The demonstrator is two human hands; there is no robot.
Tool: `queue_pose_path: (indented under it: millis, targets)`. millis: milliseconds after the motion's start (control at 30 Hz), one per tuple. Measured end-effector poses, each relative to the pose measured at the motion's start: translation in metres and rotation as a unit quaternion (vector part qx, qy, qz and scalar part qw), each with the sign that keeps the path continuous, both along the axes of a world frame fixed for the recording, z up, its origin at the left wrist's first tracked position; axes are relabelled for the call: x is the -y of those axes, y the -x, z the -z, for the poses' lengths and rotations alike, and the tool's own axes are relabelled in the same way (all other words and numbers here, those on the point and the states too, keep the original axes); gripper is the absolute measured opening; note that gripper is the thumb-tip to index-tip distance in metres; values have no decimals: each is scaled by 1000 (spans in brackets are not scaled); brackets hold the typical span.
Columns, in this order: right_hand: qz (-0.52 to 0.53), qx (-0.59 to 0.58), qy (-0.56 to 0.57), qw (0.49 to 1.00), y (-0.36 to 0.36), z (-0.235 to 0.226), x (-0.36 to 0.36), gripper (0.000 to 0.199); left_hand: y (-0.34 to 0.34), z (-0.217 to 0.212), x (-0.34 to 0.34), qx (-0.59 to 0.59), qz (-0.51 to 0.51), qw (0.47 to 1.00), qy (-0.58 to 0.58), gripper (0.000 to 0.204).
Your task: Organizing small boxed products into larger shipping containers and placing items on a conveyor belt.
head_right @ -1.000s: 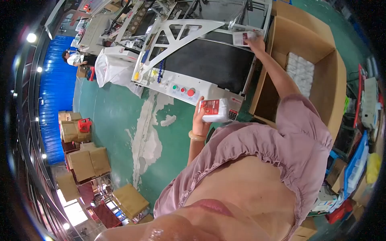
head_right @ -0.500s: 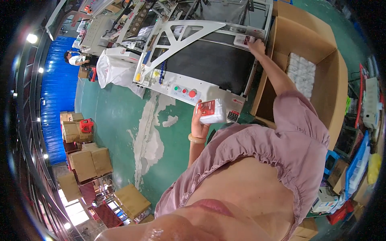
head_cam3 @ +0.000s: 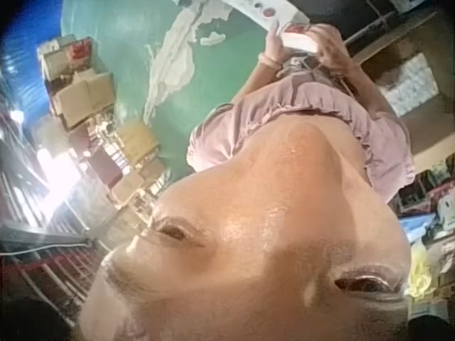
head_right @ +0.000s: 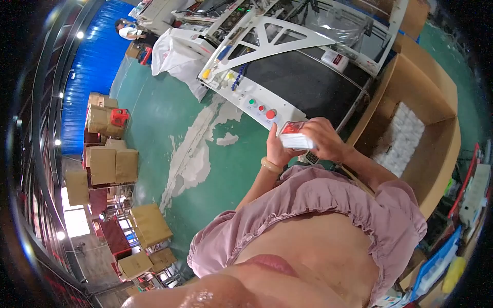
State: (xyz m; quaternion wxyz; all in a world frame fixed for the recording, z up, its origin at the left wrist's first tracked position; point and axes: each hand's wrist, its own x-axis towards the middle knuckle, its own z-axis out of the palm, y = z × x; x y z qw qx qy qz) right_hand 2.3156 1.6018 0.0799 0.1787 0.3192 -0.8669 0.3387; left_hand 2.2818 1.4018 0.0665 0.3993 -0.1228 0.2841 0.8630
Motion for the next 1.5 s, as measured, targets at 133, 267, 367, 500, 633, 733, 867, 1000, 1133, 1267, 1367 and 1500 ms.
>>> queue_pose_path:
  millis: [133, 267, 367, 500, 633, 733, 867, 1000, 1133, 1267, 1367, 1500]
  targets:
    - [79, 113, 127, 982, 4, -4, -15, 61, -7, 0, 0, 48, -59, 992, 101, 55]
    - [204, 200, 291, 913, 21, 19, -49, 59, -6, 17, 6, 70, -89, 983, 142, 50]
    - [314, 254, 508, 761, 54, 32, -85, 57, -7, 30, 16, 69, -91, 984, 136, 44]
    - [515, 226, 426, 709, 107, 80, -189, 55, -9, 30, 22, 65, -85, 986, 127, 37]
    - [679, 204, 298, 640, 135, 86, -240, 68, -7, 29, 26, 72, -97, 986, 118, 33]
    - [668, 279, 299, 622, 157, 96, -223, 76, -8, 33, 33, 80, -97, 984, 127, 32]
    - [675, 337, 359, 549, 155, 139, -241, 65, -13, 26, 18, 95, -70, 983, 141, 31]
    - [654, 382, 400, 516, 167, 132, -199, 57, -22, 28, 20, 103, -47, 983, 145, 29]
    - [604, 373, 415, 569, 159, 142, -218, 53, -38, 23, -26, 76, 53, 980, 177, 30]
    - [568, 303, 403, 651, 148, 145, -221, 54, -65, 32, -101, -17, 203, 966, 160, 33]
    - [635, 305, 272, 656, 115, 141, -238, 51, -85, 32, -173, -13, 305, 941, 148, 31]
    - [440, 31, 424, 791, 102, 111, -225, 17, -79, 135, -213, 32, 221, 932, 285, 39]
